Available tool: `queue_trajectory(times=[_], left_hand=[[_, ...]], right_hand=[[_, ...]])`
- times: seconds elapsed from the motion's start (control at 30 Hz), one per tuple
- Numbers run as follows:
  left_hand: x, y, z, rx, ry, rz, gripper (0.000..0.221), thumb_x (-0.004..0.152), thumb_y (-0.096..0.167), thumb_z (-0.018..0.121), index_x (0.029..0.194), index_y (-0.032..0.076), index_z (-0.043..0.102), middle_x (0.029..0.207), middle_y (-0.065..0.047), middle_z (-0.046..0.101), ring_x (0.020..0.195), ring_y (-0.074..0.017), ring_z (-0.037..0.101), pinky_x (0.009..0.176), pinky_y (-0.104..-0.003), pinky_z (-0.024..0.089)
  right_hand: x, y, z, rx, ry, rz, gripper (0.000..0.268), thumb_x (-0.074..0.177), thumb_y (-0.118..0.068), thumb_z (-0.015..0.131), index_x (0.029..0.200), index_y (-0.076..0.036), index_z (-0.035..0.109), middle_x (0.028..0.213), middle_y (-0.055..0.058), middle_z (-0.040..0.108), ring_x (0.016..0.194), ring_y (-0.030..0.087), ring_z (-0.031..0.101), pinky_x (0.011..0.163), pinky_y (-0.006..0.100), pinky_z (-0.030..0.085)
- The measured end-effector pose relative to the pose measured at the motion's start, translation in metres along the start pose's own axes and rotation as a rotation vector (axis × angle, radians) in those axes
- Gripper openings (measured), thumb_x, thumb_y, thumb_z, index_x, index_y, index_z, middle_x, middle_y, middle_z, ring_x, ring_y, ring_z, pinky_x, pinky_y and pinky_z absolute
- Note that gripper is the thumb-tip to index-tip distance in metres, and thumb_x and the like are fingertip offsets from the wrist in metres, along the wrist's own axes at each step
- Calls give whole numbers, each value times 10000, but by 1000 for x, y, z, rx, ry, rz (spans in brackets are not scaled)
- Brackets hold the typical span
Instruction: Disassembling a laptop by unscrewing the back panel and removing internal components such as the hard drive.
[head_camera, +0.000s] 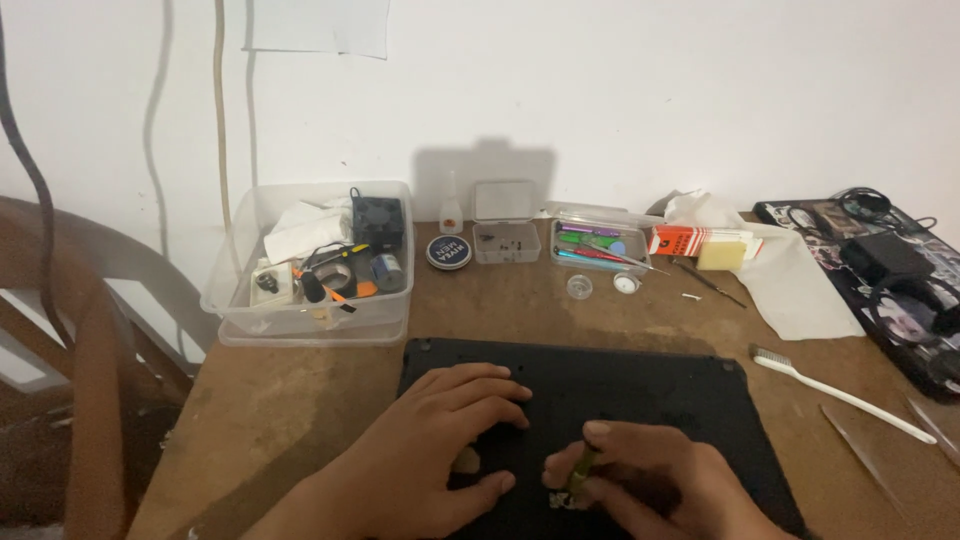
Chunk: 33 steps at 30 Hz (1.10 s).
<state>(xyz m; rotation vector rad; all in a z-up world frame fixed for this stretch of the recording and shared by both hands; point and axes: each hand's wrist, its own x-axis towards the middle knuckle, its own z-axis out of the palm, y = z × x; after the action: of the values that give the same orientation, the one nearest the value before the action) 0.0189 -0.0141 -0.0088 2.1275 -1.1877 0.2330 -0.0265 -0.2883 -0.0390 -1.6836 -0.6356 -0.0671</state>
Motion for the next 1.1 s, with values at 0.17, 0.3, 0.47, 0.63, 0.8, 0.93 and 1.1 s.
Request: queue_trajectory(times=[0.17,0.3,0.47,0.63,0.8,0.93,1.1], left_hand=[[0,0,1,16,-8,2,370,841,297,722,1156,111,662,1372,-82,662,1377,-311,518,1119,-478,349],[-2,2,0,1,8,10,362,856,297,716,1161,108,664,1376,-90,656,1377,-317,521,1134,-478,351],[0,4,-2,-2,-4,1,358,851,296,710,1150,104,666,1364,-88,663,1368,-317,523,1114,-478,362],[-1,1,0,-15,-4,9,365,848,277,718,1160,96,667,1368,-98,660,1374,-326,522,1120,-486,357],[0,0,2,15,9,14,359,823,268,735,1135,108,659,1357,-89,669,1354,-317,541,1108,-475,374],[0,0,1,3,6,3,374,840,275,724,1164,99,663,1370,-88,661,1375,-315,522,1121,-480,356],[1,2,-1,-11,8,15,359,831,251,727,1148,96,658,1358,-95,667,1368,-320,529,1121,-480,372]], right_hand=[[10,-4,0,-160,-58,-249,598,887,-25,767,1407,-179,516,1088,157,794,976,226,811,780,310,685],[8,-16,3,18,-58,-101,549,915,94,617,1399,-142,509,1100,225,832,1072,266,854,956,348,664],[11,-9,-1,-110,-59,-158,613,835,45,783,1366,-146,545,1044,156,793,967,193,827,891,293,683],[5,-1,1,47,-41,1,564,918,59,624,1423,-142,471,1226,213,830,1193,284,822,1022,398,630],[12,-5,-3,17,-99,-170,545,919,73,651,1399,-82,444,1115,203,796,1035,293,868,929,384,713],[13,-8,-3,-44,-131,-122,643,907,-12,731,1453,-152,422,1272,198,774,1231,274,763,1043,402,617],[11,-5,-5,-94,-98,29,535,944,-22,599,1449,-90,434,1211,100,853,1161,196,833,1047,349,620]])
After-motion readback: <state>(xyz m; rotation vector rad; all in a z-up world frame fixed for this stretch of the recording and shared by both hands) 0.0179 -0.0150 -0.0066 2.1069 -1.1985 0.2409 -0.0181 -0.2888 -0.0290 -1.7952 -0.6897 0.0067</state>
